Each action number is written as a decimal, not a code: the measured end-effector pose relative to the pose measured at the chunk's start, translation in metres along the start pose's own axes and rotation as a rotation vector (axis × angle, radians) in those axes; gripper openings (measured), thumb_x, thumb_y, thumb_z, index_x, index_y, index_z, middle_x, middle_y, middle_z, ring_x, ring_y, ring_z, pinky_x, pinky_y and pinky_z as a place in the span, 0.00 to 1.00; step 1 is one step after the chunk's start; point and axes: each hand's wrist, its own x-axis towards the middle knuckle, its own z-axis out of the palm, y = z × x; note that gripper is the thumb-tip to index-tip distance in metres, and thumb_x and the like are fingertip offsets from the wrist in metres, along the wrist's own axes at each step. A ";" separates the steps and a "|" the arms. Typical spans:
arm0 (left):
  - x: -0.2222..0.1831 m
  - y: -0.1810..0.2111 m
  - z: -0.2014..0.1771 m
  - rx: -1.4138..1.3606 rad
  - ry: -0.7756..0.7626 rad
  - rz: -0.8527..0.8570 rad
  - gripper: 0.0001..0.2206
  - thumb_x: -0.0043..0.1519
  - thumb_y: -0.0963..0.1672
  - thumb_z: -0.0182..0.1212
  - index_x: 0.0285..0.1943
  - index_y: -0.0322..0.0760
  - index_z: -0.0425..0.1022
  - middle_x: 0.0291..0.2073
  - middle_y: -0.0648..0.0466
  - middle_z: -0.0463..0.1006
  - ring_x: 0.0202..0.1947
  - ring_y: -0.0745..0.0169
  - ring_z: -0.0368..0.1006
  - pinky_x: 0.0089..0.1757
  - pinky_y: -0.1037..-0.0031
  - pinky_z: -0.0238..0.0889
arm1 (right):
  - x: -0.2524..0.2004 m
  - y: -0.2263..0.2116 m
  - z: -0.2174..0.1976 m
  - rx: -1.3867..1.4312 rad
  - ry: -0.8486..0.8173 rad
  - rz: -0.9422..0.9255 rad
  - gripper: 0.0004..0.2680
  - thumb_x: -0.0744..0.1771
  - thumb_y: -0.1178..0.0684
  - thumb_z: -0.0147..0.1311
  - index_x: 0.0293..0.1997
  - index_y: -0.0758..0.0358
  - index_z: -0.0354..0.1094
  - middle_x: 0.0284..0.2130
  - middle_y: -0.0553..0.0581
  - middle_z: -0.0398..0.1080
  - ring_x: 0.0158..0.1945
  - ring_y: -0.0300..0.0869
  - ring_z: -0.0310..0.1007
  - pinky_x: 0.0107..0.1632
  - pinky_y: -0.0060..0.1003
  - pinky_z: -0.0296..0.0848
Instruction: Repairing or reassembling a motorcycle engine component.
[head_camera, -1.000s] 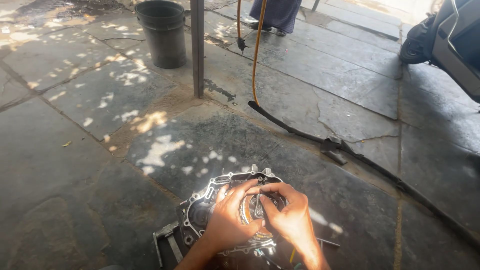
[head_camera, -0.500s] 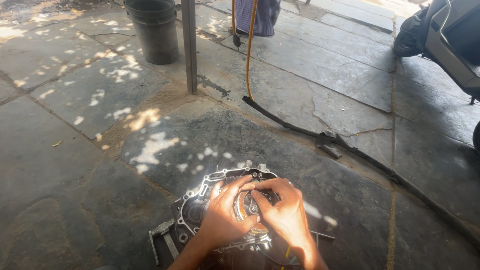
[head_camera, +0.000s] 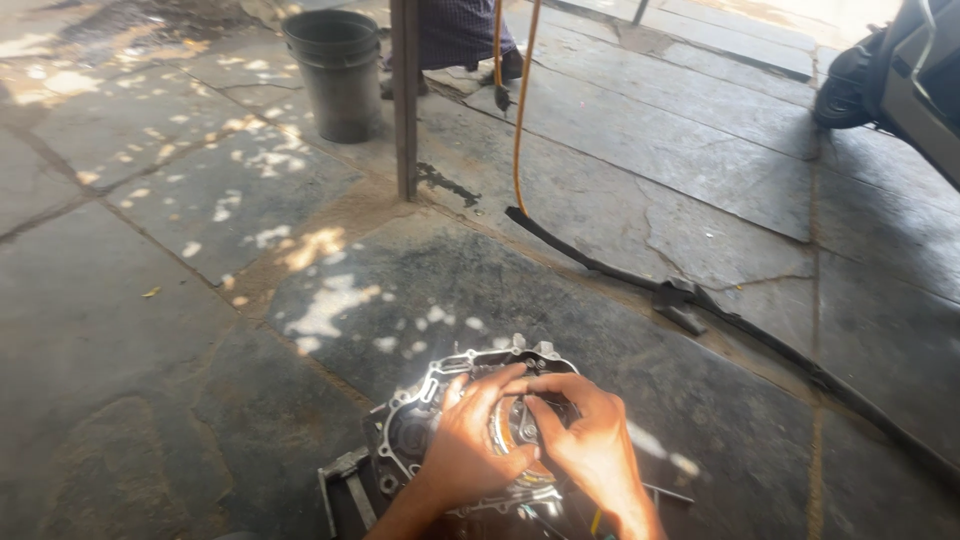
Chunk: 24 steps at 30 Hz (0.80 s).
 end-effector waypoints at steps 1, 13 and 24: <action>-0.001 -0.001 0.001 0.004 0.017 0.024 0.42 0.43 0.46 0.76 0.71 0.40 0.63 0.61 0.49 0.77 0.64 0.49 0.70 0.66 0.43 0.42 | 0.000 0.000 0.001 -0.007 -0.007 0.050 0.07 0.61 0.57 0.62 0.39 0.62 0.79 0.33 0.58 0.83 0.36 0.42 0.85 0.41 0.35 0.79; -0.004 -0.001 -0.001 -0.033 -0.017 -0.022 0.41 0.45 0.46 0.76 0.72 0.40 0.63 0.59 0.53 0.79 0.64 0.51 0.71 0.67 0.41 0.41 | 0.001 0.022 0.006 -0.134 0.034 -0.027 0.06 0.59 0.55 0.67 0.35 0.61 0.81 0.31 0.56 0.81 0.33 0.44 0.83 0.37 0.36 0.78; -0.002 0.001 -0.001 -0.070 -0.038 -0.038 0.42 0.45 0.46 0.74 0.73 0.40 0.62 0.59 0.58 0.81 0.65 0.53 0.71 0.66 0.41 0.41 | 0.002 0.019 0.003 -0.150 0.032 -0.096 0.06 0.58 0.55 0.67 0.34 0.62 0.80 0.31 0.54 0.81 0.34 0.44 0.83 0.38 0.38 0.77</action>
